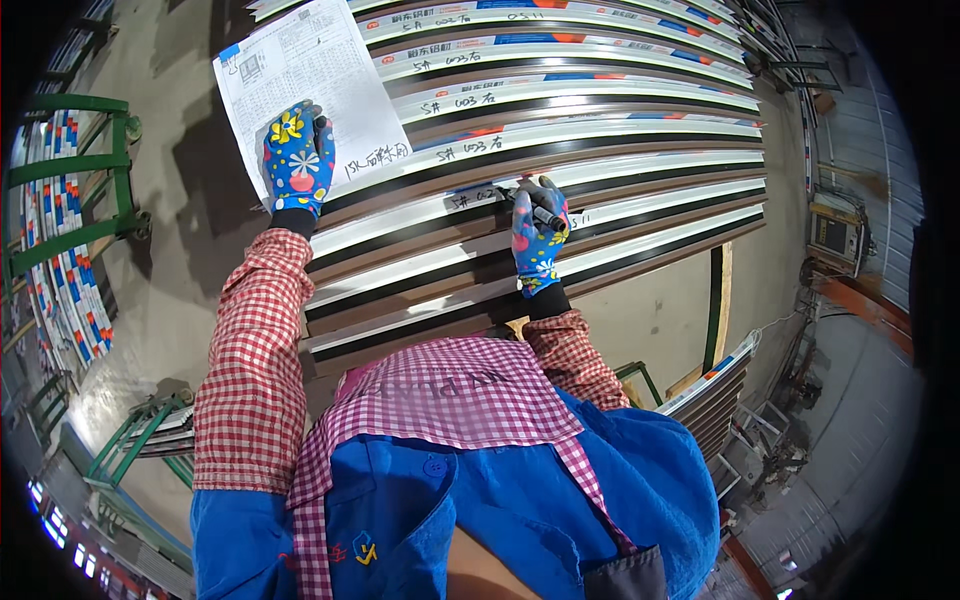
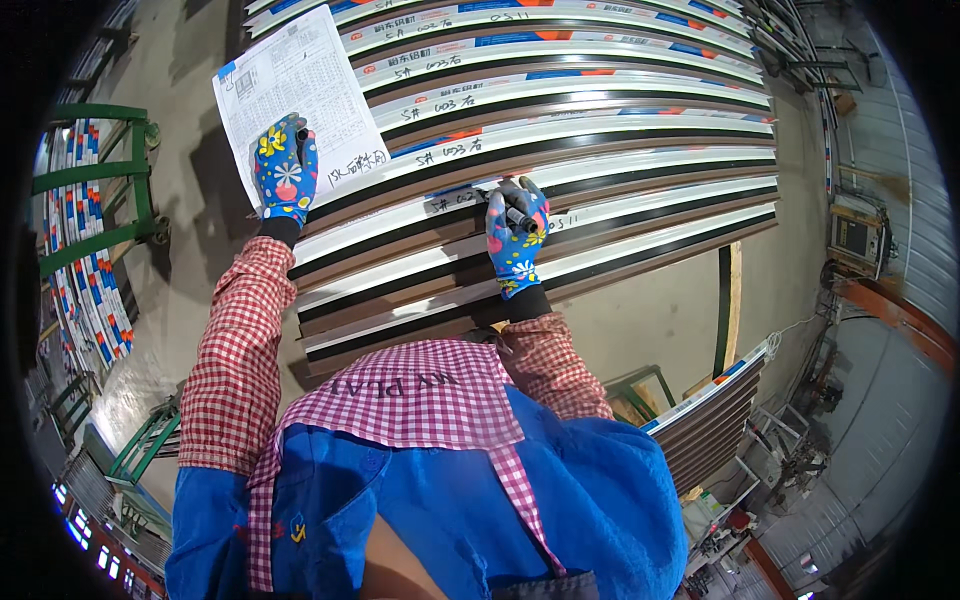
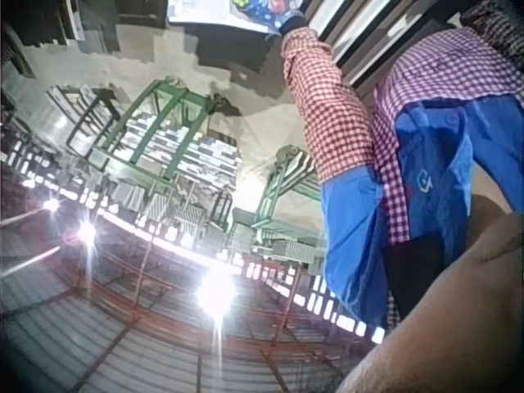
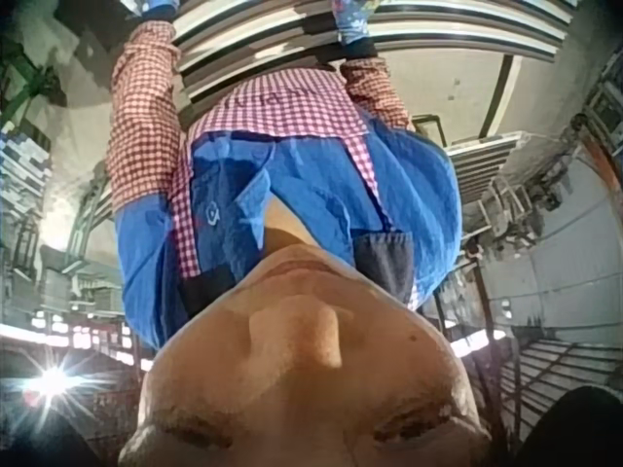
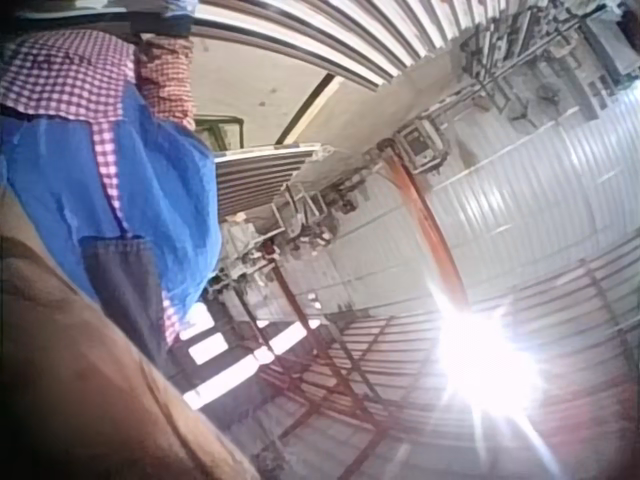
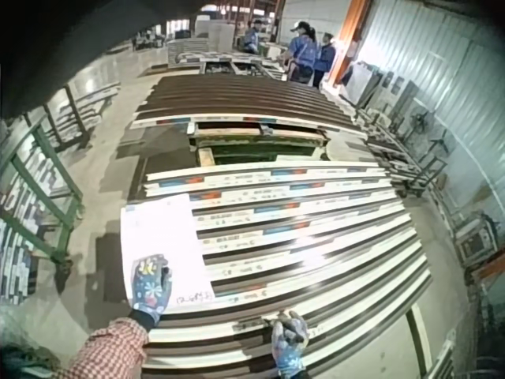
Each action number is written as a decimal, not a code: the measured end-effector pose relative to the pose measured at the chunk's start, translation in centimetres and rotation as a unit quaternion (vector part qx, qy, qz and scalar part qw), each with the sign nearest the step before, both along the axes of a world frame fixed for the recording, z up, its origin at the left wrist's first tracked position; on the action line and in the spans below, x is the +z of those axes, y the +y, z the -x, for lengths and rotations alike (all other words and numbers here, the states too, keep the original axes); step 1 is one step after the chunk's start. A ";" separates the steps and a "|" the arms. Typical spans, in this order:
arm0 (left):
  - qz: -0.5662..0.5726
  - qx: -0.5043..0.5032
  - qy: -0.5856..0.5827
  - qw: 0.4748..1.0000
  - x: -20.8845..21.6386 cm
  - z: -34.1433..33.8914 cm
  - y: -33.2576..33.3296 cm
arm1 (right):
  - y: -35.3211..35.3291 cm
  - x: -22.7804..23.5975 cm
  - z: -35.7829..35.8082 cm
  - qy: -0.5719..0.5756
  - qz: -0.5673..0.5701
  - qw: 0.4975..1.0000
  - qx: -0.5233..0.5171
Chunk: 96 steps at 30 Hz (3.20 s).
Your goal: Labeling and marking stacked metal profiles using a marker and a checklist.
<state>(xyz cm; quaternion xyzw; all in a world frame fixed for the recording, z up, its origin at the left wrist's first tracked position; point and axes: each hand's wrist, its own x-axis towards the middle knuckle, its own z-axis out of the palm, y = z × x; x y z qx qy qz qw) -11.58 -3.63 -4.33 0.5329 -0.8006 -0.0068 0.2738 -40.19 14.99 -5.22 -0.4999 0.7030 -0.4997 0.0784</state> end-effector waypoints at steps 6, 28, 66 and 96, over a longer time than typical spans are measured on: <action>-0.003 0.003 -0.001 1.000 0.0 0.0 0.1 | 0.6 -0.6 0.4 0.019 -0.010 1.000 -0.007; -0.005 -0.003 0.007 1.000 -0.3 -0.2 0.1 | 0.4 -1.4 1.4 -0.187 0.004 0.982 -0.036; 0.011 -0.011 0.009 1.000 -0.3 -0.2 0.0 | 6.3 1.2 -4.6 -0.058 -0.081 0.981 0.164; -0.011 0.002 0.003 1.000 -0.2 -0.1 0.1 | 6.2 1.3 -4.6 -0.190 -0.136 0.971 0.057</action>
